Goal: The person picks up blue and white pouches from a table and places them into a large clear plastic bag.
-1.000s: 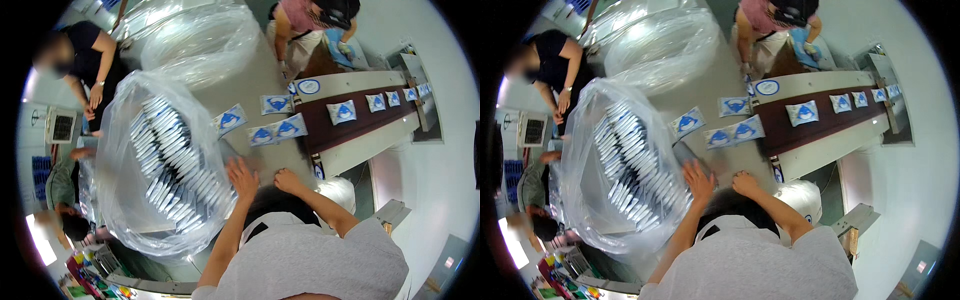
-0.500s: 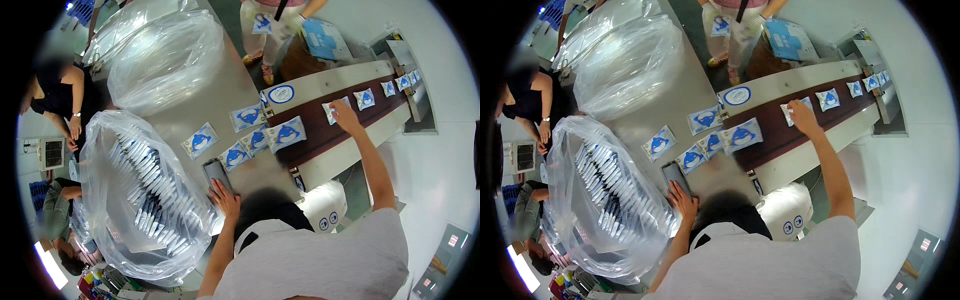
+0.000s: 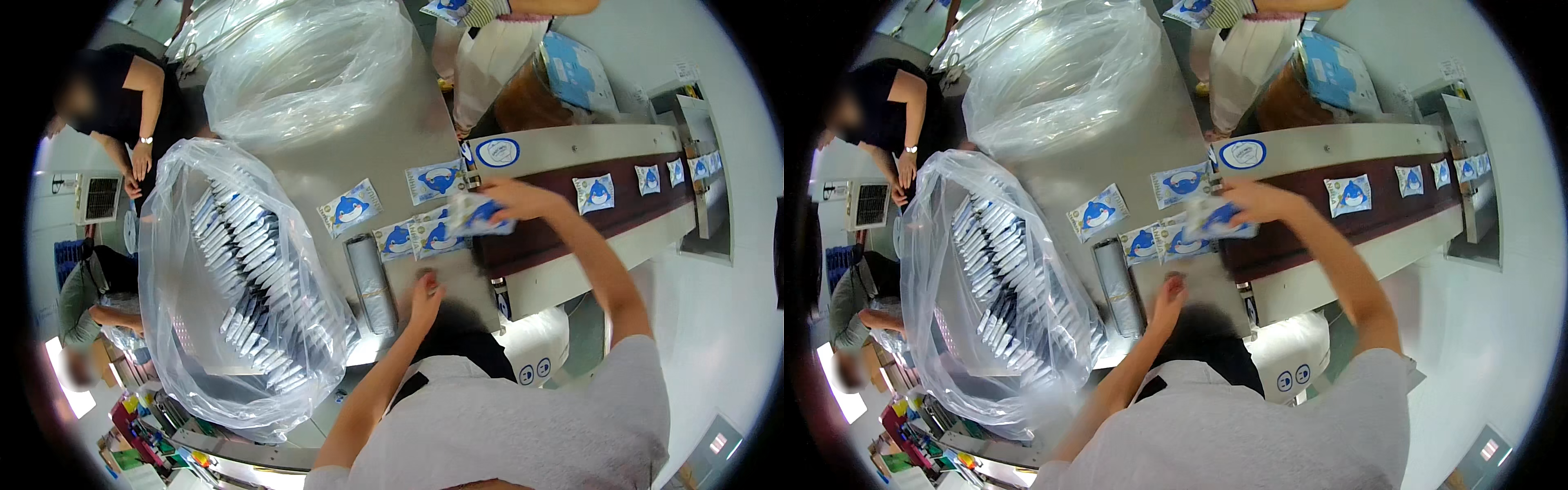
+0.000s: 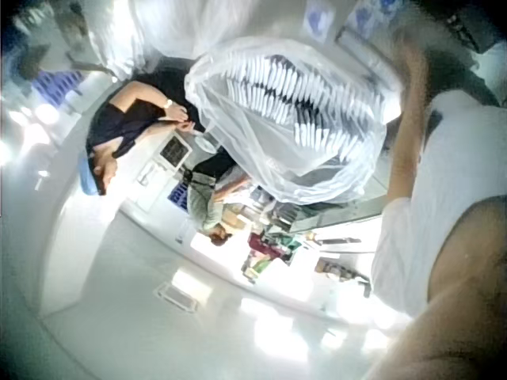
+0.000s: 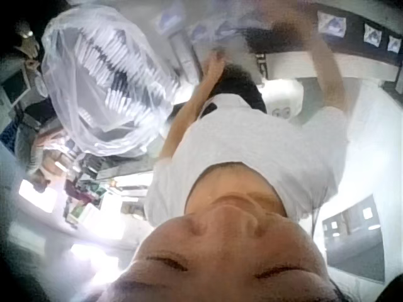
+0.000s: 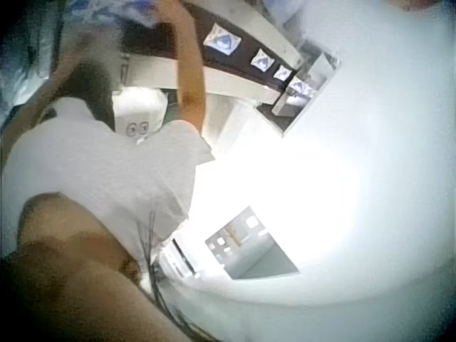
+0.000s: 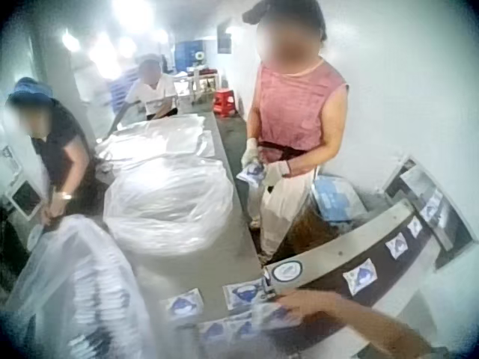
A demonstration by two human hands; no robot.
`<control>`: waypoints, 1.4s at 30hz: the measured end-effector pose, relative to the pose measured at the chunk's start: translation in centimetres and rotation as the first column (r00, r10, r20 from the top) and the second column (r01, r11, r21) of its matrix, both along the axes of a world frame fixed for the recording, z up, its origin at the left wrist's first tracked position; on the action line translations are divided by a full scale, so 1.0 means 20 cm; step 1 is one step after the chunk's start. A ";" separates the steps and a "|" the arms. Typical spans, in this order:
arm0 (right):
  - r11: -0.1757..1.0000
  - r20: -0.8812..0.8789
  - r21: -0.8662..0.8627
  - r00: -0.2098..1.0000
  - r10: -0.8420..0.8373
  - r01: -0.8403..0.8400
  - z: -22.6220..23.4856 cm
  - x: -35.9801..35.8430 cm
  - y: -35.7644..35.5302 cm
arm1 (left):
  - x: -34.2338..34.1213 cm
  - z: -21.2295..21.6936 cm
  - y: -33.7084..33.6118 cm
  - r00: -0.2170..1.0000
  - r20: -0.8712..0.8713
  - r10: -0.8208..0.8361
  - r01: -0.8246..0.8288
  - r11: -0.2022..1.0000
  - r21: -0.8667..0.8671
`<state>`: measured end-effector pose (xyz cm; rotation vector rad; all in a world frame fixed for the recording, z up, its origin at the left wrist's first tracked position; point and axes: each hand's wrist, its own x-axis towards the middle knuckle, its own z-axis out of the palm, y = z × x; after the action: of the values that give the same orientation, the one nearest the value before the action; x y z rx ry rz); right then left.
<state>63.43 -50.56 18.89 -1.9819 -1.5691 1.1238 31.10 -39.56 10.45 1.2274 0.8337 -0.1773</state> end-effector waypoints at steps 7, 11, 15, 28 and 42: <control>0.918 0.129 -0.396 0.991 0.041 0.013 -0.21 -0.34 0.47 | 0.33 -0.14 -0.10 0.759 -0.196 0.621 -0.489 0.346 -0.801; 0.900 0.042 -0.380 0.968 0.248 -0.214 -0.20 -0.37 0.41 | 0.32 0.09 -0.11 0.651 -0.263 0.713 -0.639 0.327 -0.696; 0.974 0.284 0.067 0.940 0.188 -0.215 -0.41 -0.46 0.51 | 0.29 0.07 -0.01 0.569 -0.280 0.773 -0.720 0.304 -0.624; 0.917 0.036 -0.100 0.919 0.391 -0.386 -0.27 -0.34 1.44 | 0.01 0.61 0.33 0.935 0.346 0.080 0.038 0.946 -0.323; 0.927 -0.474 0.051 0.826 -0.306 0.372 0.29 -0.38 1.11 | -0.80 1.53 2.00 0.669 -0.601 0.437 0.743 -0.367 0.560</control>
<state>55.85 -28.31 24.71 -1.6539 -0.9737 1.1817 15.08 0.38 41.06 3.3873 1.5413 -0.2472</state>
